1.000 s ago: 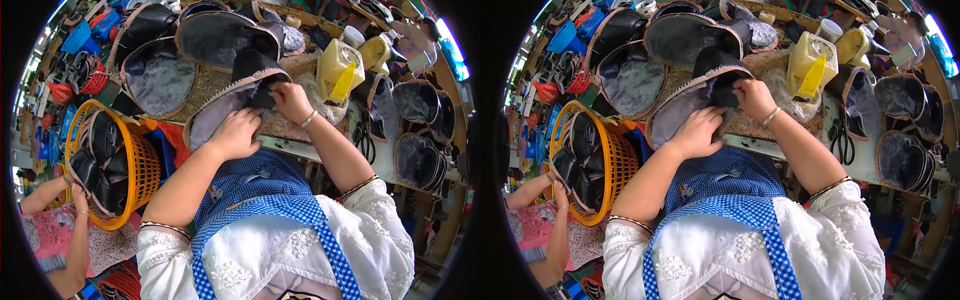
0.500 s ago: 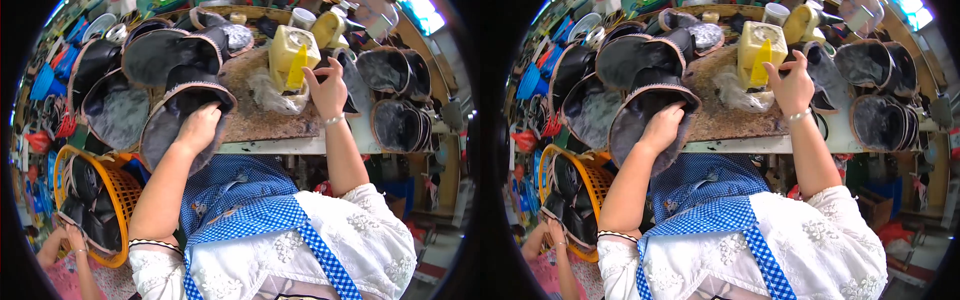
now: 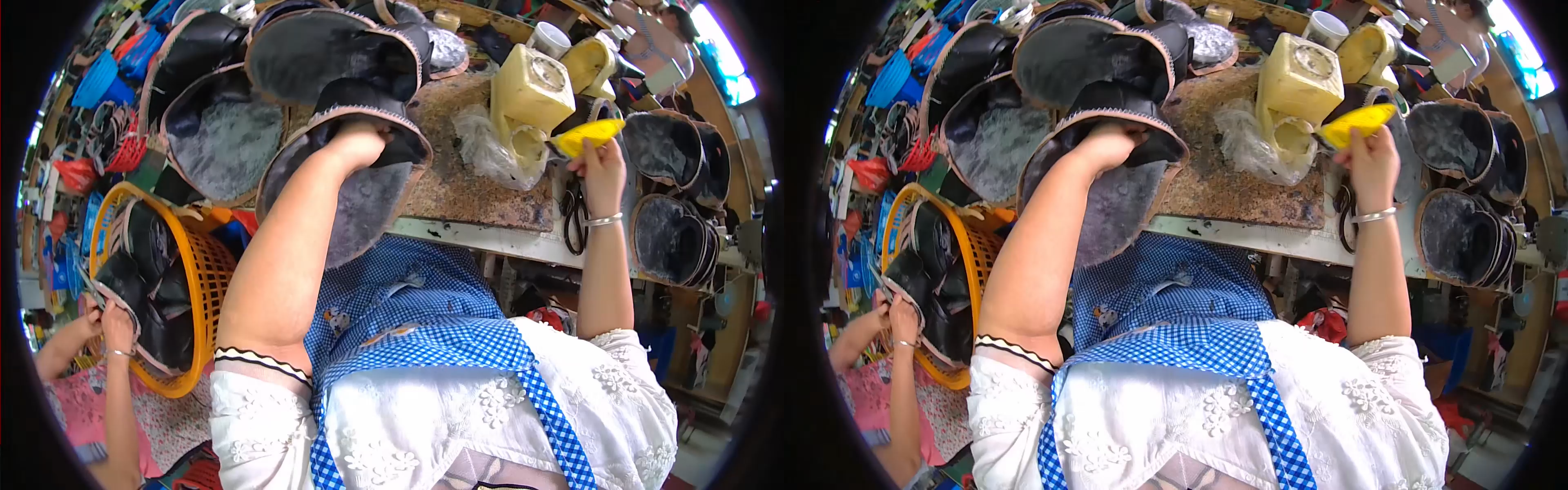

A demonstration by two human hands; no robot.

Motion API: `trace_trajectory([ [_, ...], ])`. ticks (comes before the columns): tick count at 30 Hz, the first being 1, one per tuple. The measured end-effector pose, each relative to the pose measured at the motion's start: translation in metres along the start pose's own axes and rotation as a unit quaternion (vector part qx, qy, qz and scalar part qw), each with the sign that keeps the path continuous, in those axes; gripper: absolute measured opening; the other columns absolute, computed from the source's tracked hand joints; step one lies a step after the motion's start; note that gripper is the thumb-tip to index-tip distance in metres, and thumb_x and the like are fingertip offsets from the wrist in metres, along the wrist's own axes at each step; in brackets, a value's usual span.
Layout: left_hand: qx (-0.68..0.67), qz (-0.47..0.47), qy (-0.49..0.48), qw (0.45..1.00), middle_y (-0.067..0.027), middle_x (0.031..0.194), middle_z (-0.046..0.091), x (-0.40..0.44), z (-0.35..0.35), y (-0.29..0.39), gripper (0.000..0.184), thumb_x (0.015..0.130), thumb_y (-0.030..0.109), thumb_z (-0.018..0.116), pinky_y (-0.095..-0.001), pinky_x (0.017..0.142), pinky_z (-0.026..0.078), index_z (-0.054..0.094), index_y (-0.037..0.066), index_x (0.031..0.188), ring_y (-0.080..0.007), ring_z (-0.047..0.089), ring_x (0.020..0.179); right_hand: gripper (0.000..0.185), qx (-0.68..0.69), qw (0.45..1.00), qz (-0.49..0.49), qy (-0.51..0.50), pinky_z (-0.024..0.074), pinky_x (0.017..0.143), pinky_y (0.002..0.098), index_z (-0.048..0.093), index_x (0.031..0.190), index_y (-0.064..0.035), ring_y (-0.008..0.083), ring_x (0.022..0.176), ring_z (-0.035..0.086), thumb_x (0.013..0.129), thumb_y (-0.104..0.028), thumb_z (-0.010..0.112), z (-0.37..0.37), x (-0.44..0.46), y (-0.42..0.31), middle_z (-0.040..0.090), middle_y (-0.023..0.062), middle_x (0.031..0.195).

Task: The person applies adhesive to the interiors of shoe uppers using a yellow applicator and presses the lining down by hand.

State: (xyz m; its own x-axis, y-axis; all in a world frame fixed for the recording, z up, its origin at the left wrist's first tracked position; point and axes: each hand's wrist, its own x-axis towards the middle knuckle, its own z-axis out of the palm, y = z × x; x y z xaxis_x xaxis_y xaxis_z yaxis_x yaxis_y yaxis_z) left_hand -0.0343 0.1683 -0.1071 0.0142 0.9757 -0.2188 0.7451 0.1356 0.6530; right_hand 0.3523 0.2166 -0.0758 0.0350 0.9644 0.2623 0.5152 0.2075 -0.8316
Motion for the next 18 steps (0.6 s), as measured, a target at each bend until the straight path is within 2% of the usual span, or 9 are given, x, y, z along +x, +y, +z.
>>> trace_trajectory([
  [2,-0.039,-0.031,0.002,0.999,-0.0135,0.118,0.064,0.003,0.004,-0.003,0.030,0.089,0.020,0.062,-0.0342,0.094,0.042,0.065,0.005,0.115,-0.0268,0.059,0.108,0.014,0.054,0.987,0.103,-0.114,0.0348,0.042,0.0197,0.057,0.104,-0.0004,0.0068,0.046,0.051,0.093,-0.008,0.058,-0.018,-0.002,0.003,0.061,0.0017,0.066],
  [5,-0.019,-0.041,0.004,0.999,-0.0132,0.117,0.065,0.007,0.001,0.000,0.029,0.088,0.019,0.063,-0.0341,0.092,0.043,0.066,0.006,0.114,-0.0255,0.059,0.107,0.012,0.179,0.958,0.092,-0.204,0.0470,0.051,0.0205,0.059,0.101,-0.0004,0.0100,0.058,0.061,0.091,-0.007,0.059,0.013,-0.031,-0.052,0.068,0.0058,0.080],
  [7,-0.025,-0.054,-0.008,0.998,-0.0132,0.117,0.065,0.008,-0.001,0.004,0.029,0.088,0.019,0.063,-0.0341,0.092,0.043,0.066,0.007,0.114,-0.0255,0.059,0.106,0.013,0.217,0.961,-0.043,-0.163,0.0499,0.058,0.0242,0.059,0.100,-0.0012,0.0139,0.068,0.064,0.089,-0.007,0.063,0.069,-0.049,-0.060,0.068,0.0080,0.085],
  [9,-0.032,-0.062,-0.016,0.997,-0.0133,0.117,0.065,0.006,-0.007,0.009,0.029,0.088,0.019,0.063,-0.0342,0.092,0.043,0.066,0.007,0.114,-0.0255,0.060,0.106,0.025,-0.007,0.954,-0.140,-0.266,0.0517,0.078,0.0304,0.058,0.109,-0.0012,0.0198,0.089,0.066,0.084,0.003,0.062,0.103,-0.062,-0.097,0.066,0.0087,0.091],
  [11,-0.043,-0.078,-0.028,0.996,-0.0133,0.116,0.065,0.003,-0.008,0.013,0.028,0.088,0.019,0.063,-0.0342,0.091,0.043,0.066,0.007,0.114,-0.0255,0.060,0.105,0.034,0.019,0.874,-0.412,-0.259,0.0520,0.079,0.0360,0.058,0.108,-0.0017,0.0291,0.088,0.065,0.075,0.007,0.061,0.149,-0.063,-0.097,0.065,0.0147,0.092],
  [13,-0.048,-0.083,-0.024,0.995,-0.0133,0.116,0.065,-0.004,-0.009,0.013,0.028,0.088,0.018,0.063,-0.0343,0.091,0.043,0.066,0.008,0.114,-0.0255,0.060,0.105,0.039,-0.091,0.841,-0.425,-0.322,0.0512,0.080,0.0411,0.058,0.105,-0.0029,0.0362,0.087,0.062,0.067,0.007,0.059,0.164,-0.065,-0.089,0.064,0.0177,0.090],
  [15,-0.034,-0.048,-0.014,0.998,-0.0116,0.112,0.067,-0.013,-0.005,0.005,0.026,0.088,0.014,0.062,-0.0344,0.090,0.044,0.066,0.007,0.113,-0.0236,0.061,0.102,0.029,-0.099,0.857,-0.410,-0.296,0.0506,0.076,0.0425,0.057,0.099,-0.0052,0.0351,0.085,0.062,0.070,0.003,0.057,0.151,-0.068,-0.087,0.064,0.0151,0.087],
  [17,-0.164,0.039,-0.089,0.982,-0.0124,0.113,0.066,-0.009,0.009,-0.030,0.027,0.091,0.016,0.058,-0.0334,0.093,0.044,0.065,0.005,0.115,-0.0239,0.060,0.103,0.016,-0.115,0.875,-0.372,-0.289,0.0499,0.073,0.0422,0.053,0.092,-0.0051,0.0341,0.082,0.062,0.077,-0.004,0.059,0.128,-0.066,-0.084,0.062,0.0149,0.079],
  [18,-0.072,0.126,-0.116,0.983,-0.0144,0.119,0.064,-0.024,0.002,-0.025,0.033,0.094,0.020,0.054,-0.0312,0.097,0.043,0.060,0.004,0.123,-0.0253,0.059,0.111,0.013,-0.140,0.894,-0.316,-0.286,0.0495,0.072,0.0439,0.053,0.092,-0.0056,0.0346,0.080,0.062,0.081,-0.005,0.059,0.118,-0.066,-0.079,0.063,0.0146,0.079],
])
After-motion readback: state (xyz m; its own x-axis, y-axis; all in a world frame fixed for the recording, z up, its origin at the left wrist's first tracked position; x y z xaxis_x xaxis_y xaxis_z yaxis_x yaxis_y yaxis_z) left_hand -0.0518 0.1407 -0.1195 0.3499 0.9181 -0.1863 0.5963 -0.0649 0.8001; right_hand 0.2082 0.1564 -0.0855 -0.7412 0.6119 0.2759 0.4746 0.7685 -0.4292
